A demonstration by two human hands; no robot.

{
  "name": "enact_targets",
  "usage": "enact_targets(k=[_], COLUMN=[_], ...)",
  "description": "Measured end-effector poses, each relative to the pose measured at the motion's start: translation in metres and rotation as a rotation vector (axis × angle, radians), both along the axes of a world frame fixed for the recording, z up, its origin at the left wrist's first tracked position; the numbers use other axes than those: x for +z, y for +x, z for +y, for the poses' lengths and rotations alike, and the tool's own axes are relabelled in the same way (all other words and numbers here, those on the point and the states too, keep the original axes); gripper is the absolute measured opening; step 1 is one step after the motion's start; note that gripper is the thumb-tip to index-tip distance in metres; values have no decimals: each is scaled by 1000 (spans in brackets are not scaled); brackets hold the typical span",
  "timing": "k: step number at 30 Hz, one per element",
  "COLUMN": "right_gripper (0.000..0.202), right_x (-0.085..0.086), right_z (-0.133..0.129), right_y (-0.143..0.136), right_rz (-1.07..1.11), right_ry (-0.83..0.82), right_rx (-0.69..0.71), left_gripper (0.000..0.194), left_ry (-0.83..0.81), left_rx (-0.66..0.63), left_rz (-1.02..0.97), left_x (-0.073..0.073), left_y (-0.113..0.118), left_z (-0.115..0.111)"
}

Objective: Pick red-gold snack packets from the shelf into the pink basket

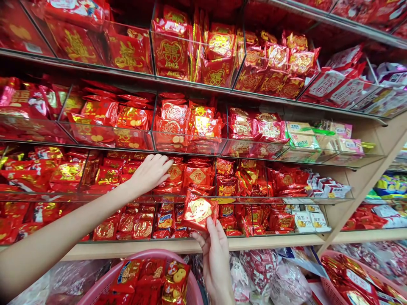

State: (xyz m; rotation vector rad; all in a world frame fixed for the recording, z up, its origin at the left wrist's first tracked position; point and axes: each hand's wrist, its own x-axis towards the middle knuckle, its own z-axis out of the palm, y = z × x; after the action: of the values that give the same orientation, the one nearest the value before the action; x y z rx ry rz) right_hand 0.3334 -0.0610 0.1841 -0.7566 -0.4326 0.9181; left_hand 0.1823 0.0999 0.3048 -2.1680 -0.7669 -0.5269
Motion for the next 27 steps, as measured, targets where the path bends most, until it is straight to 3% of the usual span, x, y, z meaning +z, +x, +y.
enact_targets(k=[6, 16, 23, 27], right_gripper=[29, 35, 35, 34], right_x=[0, 33, 36, 42], right_z=[6, 42, 49, 57], right_y=[5, 25, 25, 28], right_rz=[-25, -108, -103, -102], right_ry=[16, 49, 30, 38], right_rx=[5, -35, -45, -65], left_gripper=[22, 17, 14, 12], left_ry=[-18, -160, -246, -304], left_rx=[6, -46, -124, -243], left_rz=[-45, -171, -294, -443], left_x=[0, -1, 1, 0], left_y=[-1, -3, -11, -20], left_z=[2, 3, -5, -14])
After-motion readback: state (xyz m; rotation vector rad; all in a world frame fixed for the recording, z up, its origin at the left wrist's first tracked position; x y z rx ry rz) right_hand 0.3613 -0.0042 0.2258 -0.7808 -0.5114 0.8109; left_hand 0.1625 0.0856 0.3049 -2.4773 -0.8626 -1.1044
